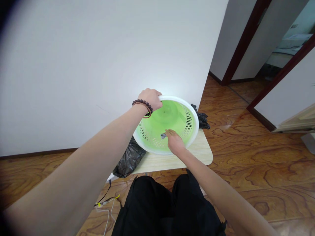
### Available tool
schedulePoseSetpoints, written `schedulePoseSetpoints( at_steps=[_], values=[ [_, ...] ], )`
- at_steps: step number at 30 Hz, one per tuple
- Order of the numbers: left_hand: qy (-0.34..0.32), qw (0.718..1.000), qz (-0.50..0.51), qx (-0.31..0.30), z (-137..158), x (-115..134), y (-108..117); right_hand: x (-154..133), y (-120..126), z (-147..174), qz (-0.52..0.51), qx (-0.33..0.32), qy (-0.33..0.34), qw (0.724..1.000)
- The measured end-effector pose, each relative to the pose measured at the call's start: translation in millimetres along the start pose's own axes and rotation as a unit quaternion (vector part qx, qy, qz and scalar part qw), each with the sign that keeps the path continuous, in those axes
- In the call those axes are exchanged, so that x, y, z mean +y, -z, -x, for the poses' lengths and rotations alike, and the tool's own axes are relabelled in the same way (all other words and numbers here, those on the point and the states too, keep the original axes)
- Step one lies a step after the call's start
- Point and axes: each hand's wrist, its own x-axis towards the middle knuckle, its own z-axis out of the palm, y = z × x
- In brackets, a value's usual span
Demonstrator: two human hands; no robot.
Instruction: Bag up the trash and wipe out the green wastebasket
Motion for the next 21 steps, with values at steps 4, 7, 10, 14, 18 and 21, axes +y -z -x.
schedulePoseSetpoints(
  at_steps=[4,7,10,14,18,21],
  values=[
    [-0.005,1.000,-0.011,-0.001,1.7,-0.9,1.2,-1.5,-18.3,-27.3,0.035,-0.080,-0.027,0.996],
    [0.001,1.000,-0.010,-0.009,3.2,0.4,2.2,-7.8,-26.1,-35.3,0.075,-0.151,-0.083,0.982],
    [0.005,1.000,-0.005,-0.010,3.6,1.3,2.4,-17.9,-24.6,-37.9,0.100,-0.158,-0.110,0.976],
    [0.004,1.000,0.001,-0.011,2.7,0.6,1.9,-33.9,-15.7,-29.7,0.114,-0.168,-0.099,0.974],
    [0.003,1.000,0.003,-0.007,1.2,0.1,0.7,-39.3,-5.7,4.8,0.107,-0.170,-0.032,0.979],
    [0.000,1.000,0.004,-0.001,0.6,0.5,0.1,-33.6,4.4,36.8,0.072,-0.152,0.050,0.985]
  ],
)
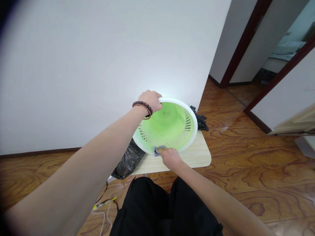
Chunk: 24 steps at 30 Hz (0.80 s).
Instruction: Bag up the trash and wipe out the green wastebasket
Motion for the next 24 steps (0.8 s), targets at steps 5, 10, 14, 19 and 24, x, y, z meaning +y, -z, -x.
schedulePoseSetpoints(
  at_steps=[5,10,14,19,24],
  values=[
    [-0.003,1.000,-0.007,0.010,0.6,2.0,0.7,12.8,8.0,8.0,-0.041,0.031,0.001,0.999],
    [-0.001,1.000,-0.018,0.014,0.6,3.8,0.2,20.1,6.8,-48.3,-0.054,0.102,-0.091,0.989],
    [-0.012,1.000,-0.022,0.015,-0.4,2.5,-1.1,18.5,-9.1,-80.5,-0.007,0.006,-0.148,0.989],
    [-0.015,1.000,-0.017,0.008,-0.7,-0.8,-2.3,22.0,-18.2,-92.1,0.028,-0.004,-0.157,0.987],
    [-0.016,1.000,-0.012,0.014,-0.5,-0.2,-2.5,24.4,-14.5,-95.3,0.030,0.000,-0.166,0.986]
  ],
)
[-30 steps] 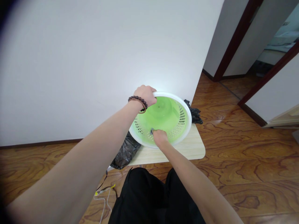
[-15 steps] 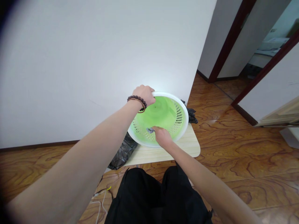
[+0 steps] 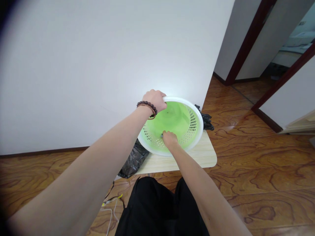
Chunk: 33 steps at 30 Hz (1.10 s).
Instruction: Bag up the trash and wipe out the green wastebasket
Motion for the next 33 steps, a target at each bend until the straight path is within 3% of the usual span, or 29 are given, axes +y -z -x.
schedulePoseSetpoints(
  at_steps=[5,10,15,18,26,33],
  values=[
    [0.004,1.000,0.010,-0.014,-0.2,3.2,1.0,2.7,1.5,8.8,-0.004,-0.015,0.005,1.000],
    [0.010,1.000,0.018,-0.018,-0.3,2.0,1.3,13.0,-1.6,19.1,-0.025,-0.027,0.065,0.997],
    [0.011,1.000,0.003,-0.009,0.7,2.3,2.8,14.6,-10.5,23.8,-0.053,0.076,0.127,0.988],
    [0.015,1.000,-0.003,-0.012,1.1,3.5,3.5,10.4,-11.6,23.1,-0.054,0.116,0.090,0.988],
    [0.013,1.000,-0.002,-0.002,2.8,4.0,4.2,4.8,-6.6,16.2,-0.074,0.043,-0.019,0.996],
    [0.007,1.000,-0.003,-0.003,3.6,1.6,4.7,13.4,-0.6,12.2,-0.019,0.008,0.027,0.999]
  ],
)
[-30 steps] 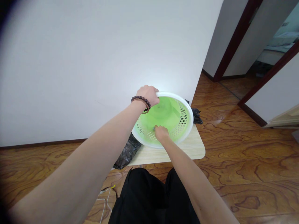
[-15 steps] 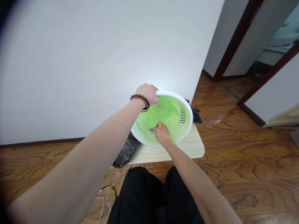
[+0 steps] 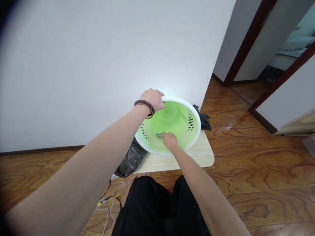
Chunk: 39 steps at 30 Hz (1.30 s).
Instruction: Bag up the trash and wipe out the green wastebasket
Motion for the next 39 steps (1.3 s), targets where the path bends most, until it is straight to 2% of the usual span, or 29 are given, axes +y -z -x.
schedulePoseSetpoints(
  at_steps=[5,12,19,25,33,39],
  values=[
    [0.003,1.000,-0.004,0.007,-1.7,2.0,-2.0,-3.2,0.2,2.4,0.009,0.003,0.015,1.000],
    [0.009,1.000,0.005,-0.006,-0.8,3.6,-0.8,-8.8,3.8,-0.8,0.007,0.005,-0.014,1.000],
    [0.006,1.000,0.000,-0.005,-0.4,2.5,0.1,-5.1,18.6,4.2,-0.010,0.004,0.038,0.999],
    [0.009,1.000,-0.004,0.000,-0.3,3.4,-0.1,-7.2,14.6,12.0,0.002,0.005,0.105,0.994],
    [0.013,1.000,0.009,-0.016,-2.1,3.8,-1.4,-6.9,3.8,10.6,0.009,-0.015,0.036,0.999],
    [0.012,1.000,0.018,-0.015,-3.4,2.9,-2.7,-6.6,4.6,10.2,-0.021,-0.014,0.044,0.999]
  ],
)
